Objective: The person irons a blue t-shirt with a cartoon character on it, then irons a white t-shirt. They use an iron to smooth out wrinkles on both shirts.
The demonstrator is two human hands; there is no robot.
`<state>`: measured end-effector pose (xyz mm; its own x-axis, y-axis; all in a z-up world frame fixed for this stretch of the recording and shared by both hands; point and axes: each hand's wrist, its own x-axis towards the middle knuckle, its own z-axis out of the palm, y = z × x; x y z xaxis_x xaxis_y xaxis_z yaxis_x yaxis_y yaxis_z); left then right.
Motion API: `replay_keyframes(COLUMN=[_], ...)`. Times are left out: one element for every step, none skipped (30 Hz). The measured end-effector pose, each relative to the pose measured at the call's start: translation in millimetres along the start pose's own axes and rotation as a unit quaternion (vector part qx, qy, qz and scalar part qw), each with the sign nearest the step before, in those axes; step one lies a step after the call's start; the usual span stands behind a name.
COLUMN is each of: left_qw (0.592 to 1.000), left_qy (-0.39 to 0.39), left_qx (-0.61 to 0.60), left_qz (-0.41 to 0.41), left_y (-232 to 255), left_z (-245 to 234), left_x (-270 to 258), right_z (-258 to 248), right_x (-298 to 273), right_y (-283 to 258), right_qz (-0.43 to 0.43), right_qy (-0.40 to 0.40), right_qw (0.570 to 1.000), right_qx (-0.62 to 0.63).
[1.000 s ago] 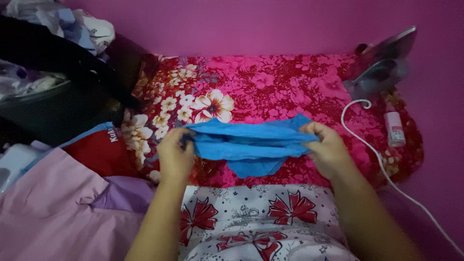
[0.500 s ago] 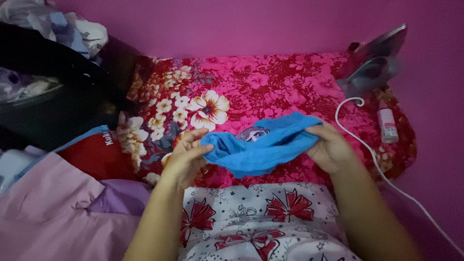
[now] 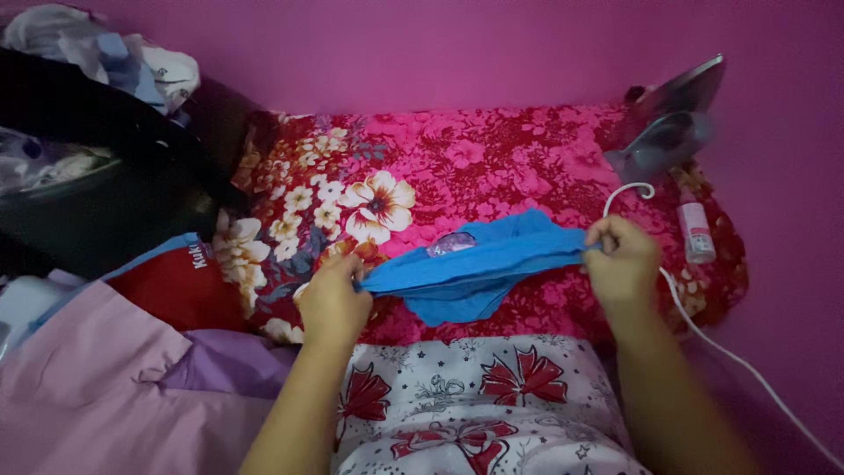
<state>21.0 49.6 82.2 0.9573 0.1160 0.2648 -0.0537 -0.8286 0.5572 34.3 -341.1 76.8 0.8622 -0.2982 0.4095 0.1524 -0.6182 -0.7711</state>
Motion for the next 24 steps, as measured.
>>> replay_keyframes(left_qw=[1.0, 0.999, 0.997, 0.994, 0.99, 0.98, 0.962, 0.945, 0.919, 0.883, 0.837, 0.782, 0.717, 0.703, 0.687, 0.671, 0.675, 0.678, 0.681, 0.705, 0.728, 0.749, 0.784, 0.816], left_qy=[0.001, -0.003, -0.007, -0.011, 0.01, 0.031, 0.05, -0.017, -0.083, -0.147, -0.203, -0.257, -0.309, -0.322, -0.333, -0.344, -0.347, -0.351, -0.355, -0.353, -0.35, -0.345, -0.305, -0.264], left_qx=[0.016, 0.001, -0.014, -0.029, -0.107, -0.185, -0.262, -0.307, -0.348, -0.386, -0.468, -0.543, -0.61, -0.626, -0.642, -0.657, -0.651, -0.646, -0.64, -0.614, -0.586, -0.556, -0.532, -0.507], left_qz=[-0.009, -0.04, -0.071, -0.102, -0.086, -0.07, -0.054, -0.11, -0.168, -0.224, -0.198, -0.17, -0.139, -0.1, -0.063, -0.026, -0.014, -0.002, 0.011, -0.027, -0.066, -0.105, -0.096, -0.087], left_y=[1.0, 1.0, 0.2, -0.5, -1.0, -1.1, 0.5, 3.0, 4.4, 6.6, 9.5, 12.1, 16.5, 20.0, 21.1, 22.8, 24.7, 25.5, 27.0, 29.2, 32.1, 35.4, 40.1, 46.4], left_z=[-1.2, -2.1, -3.4, -4.7, -6.9, -10.7, -14.8, -20.7, -30.5, -41.9, -54.4, -68.0, -78.7, -88.8, -99.5, -106.0, -108.8, -110.9, -110.6, -107.7, -102.6, -96.3, -87.6, -78.0], left_x=[-0.5, -0.7, -0.3, 0.6, 4.0, 8.2, 10.5, 12.1, 13.2, 13.1, 13.0, 12.5, 14.4, 16.0, 14.1, 13.8, 16.1, 21.5, 30.9, 44.0, 60.3, 77.3, 93.6, 110.4], right_z=[0.1, -1.0, -3.0, -6.1, -11.1, -16.7, -22.5, -28.5, -34.4, -40.5, -48.1, -57.2, -62.5, -66.9, -74.0, -78.8, -80.6, -80.4, -81.1, -77.2, -67.1, -59.2, -50.9, -42.2], right_x=[-2.2, -4.1, -5.2, -5.5, -5.0, -3.8, -3.1, -0.9, 2.7, 4.4, 5.0, 4.2, 4.2, 3.6, 2.8, 4.8, 8.6, 15.5, 23.4, 33.2, 48.6, 66.4, 83.9, 99.2], right_y=[-1.3, -4.3, -9.0, -14.7, -20.7, -27.1, -33.7, -40.0, -45.6, -50.4, -54.0, -56.6, -58.8, -60.0, -60.2, -59.9, -59.2, -59.2, -60.3, -62.2, -64.9, -69.0, -74.7, -80.9], right_qz=[-0.04, -0.04, -0.039, -0.039, -0.063, -0.088, -0.112, -0.016, 0.079, 0.173, 0.178, 0.182, 0.185, 0.14, 0.095, 0.048, 0.035, 0.022, 0.007, 0.05, 0.093, 0.135, 0.136, 0.137], right_qy=[0.016, 0.025, 0.034, 0.042, 0.031, 0.02, 0.007, -0.049, -0.106, -0.162, -0.202, -0.241, -0.279, -0.289, -0.296, -0.3, -0.281, -0.263, -0.242, -0.222, -0.201, -0.176, -0.189, -0.201], right_qw=[0.997, 0.996, 0.996, 0.995, 0.997, 0.996, 0.993, 0.993, 0.977, 0.945, 0.931, 0.914, 0.895, 0.854, 0.797, 0.726, 0.74, 0.753, 0.767, 0.821, 0.866, 0.902, 0.925, 0.943], right_qx=[-0.069, -0.073, -0.077, -0.081, -0.04, 0.001, 0.042, 0.105, 0.166, 0.225, 0.249, 0.271, 0.294, 0.41, 0.518, 0.617, 0.61, 0.602, 0.594, 0.524, 0.448, 0.369, 0.299, 0.228])
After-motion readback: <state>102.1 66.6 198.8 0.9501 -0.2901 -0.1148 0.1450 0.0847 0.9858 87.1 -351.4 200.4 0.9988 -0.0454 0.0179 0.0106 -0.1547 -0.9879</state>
